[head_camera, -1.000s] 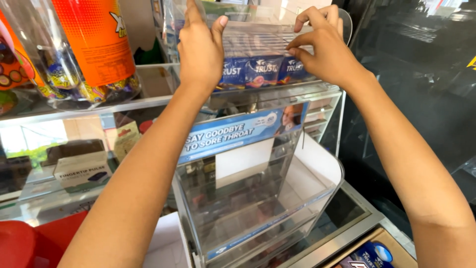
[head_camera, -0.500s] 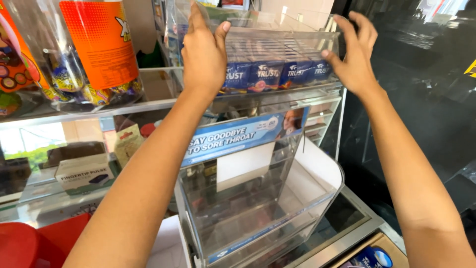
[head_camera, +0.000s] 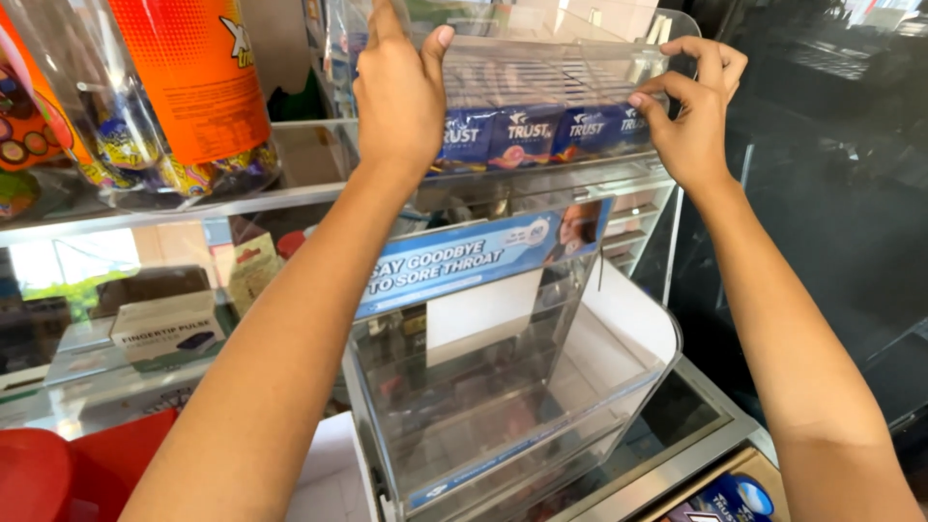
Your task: Organize and restock various small consumer goods such as batteries, lozenges, and condoms into display cases and shelves.
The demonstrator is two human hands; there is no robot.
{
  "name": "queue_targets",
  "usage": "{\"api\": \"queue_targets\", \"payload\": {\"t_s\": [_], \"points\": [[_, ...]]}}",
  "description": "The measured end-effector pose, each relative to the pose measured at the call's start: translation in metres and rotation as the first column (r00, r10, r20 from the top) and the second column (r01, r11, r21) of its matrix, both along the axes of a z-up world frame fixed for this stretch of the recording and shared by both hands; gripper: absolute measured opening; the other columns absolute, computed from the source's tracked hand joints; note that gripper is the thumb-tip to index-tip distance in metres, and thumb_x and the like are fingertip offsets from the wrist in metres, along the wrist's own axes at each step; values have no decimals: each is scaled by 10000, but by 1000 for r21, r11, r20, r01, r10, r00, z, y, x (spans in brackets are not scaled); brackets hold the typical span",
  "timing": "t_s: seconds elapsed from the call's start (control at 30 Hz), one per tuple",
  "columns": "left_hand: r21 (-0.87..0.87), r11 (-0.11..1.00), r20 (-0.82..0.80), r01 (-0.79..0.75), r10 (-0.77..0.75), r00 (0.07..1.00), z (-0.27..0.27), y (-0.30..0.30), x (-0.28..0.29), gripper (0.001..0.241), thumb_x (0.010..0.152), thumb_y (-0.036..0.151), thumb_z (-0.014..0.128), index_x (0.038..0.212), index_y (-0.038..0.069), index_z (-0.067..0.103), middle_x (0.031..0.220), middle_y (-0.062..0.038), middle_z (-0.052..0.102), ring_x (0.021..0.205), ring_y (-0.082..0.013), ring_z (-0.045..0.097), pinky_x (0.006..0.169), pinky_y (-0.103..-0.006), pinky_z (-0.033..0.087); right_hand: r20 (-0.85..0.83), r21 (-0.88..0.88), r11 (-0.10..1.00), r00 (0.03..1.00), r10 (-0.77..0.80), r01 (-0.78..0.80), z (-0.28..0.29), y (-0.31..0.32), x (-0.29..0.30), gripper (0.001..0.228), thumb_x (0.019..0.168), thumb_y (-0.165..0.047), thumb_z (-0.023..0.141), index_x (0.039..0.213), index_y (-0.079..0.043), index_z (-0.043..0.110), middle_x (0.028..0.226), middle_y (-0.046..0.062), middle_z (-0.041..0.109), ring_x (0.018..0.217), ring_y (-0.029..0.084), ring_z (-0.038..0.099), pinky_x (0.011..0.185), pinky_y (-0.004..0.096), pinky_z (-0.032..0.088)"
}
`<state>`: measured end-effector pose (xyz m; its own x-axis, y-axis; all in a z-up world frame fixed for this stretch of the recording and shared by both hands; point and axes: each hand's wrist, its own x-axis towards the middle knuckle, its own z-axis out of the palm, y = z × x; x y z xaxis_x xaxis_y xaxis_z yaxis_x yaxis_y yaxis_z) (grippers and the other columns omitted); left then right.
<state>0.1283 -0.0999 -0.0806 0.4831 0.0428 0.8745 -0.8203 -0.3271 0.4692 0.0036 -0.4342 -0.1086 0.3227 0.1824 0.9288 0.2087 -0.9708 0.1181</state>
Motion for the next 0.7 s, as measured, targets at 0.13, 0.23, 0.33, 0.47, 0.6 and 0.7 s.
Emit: {"api": "queue_targets", "payload": {"t_s": [0.13,0.23,0.33,0.47,0.6,0.7], "points": [[-14,1000,34,12,-12,999,-1,0,2,613,1019,332,702,1402,-60,427,1324,-311,616,1078,-550,624,889,-567,536,3,13,1000,1000,5,-5,0,-2,2,98,944,-78,873,966,-58,779,1413,50,563,1341,320,370,1230,471,306],[-9,1000,37,10,-9,999,-1,-1,3,604,1028,339,701,1396,-61,436,1330,-310,616,1094,-547,624,905,-566,534,-7,6,1000,1000,-11,11,3,-4,0,97,935,-72,876,959,-56,784,1386,53,575,1325,317,376,1221,466,311],[-1,1000,22,13,-13,1000,-1,1,0,634,1038,355,692,1428,-63,417,1354,-307,606,1112,-542,624,926,-562,533,-3,36,999,1000,23,-23,8,-5,-3,67,945,-62,840,978,-50,782,1384,72,573,1331,323,387,1199,448,338],[-18,1000,41,20,-20,999,-3,-2,4,724,1038,373,693,1494,-79,357,1404,-314,566,1136,-537,616,940,-550,531,63,163,984,996,60,-69,16,-14,-6,135,1169,-140,673,1162,-52,775,1338,70,603,1310,293,442,1169,402,380],[-16,1000,29,11,-11,1000,-2,-1,5,750,1026,387,707,1495,-83,358,1425,-311,553,1161,-530,613,955,-537,532,89,177,984,996,11,-27,14,-6,-13,246,1174,-216,602,1317,-48,709,1450,124,571,1378,343,438,1215,461,365],[-20,999,32,40,-39,999,-4,-1,6,770,1018,383,715,1497,-96,349,1435,-317,541,1190,-524,603,981,-525,525,-52,9,993,992,-115,116,10,14,-23,368,1139,-215,581,1474,-67,622,1629,184,444,1505,424,316,1279,514,263]]}}
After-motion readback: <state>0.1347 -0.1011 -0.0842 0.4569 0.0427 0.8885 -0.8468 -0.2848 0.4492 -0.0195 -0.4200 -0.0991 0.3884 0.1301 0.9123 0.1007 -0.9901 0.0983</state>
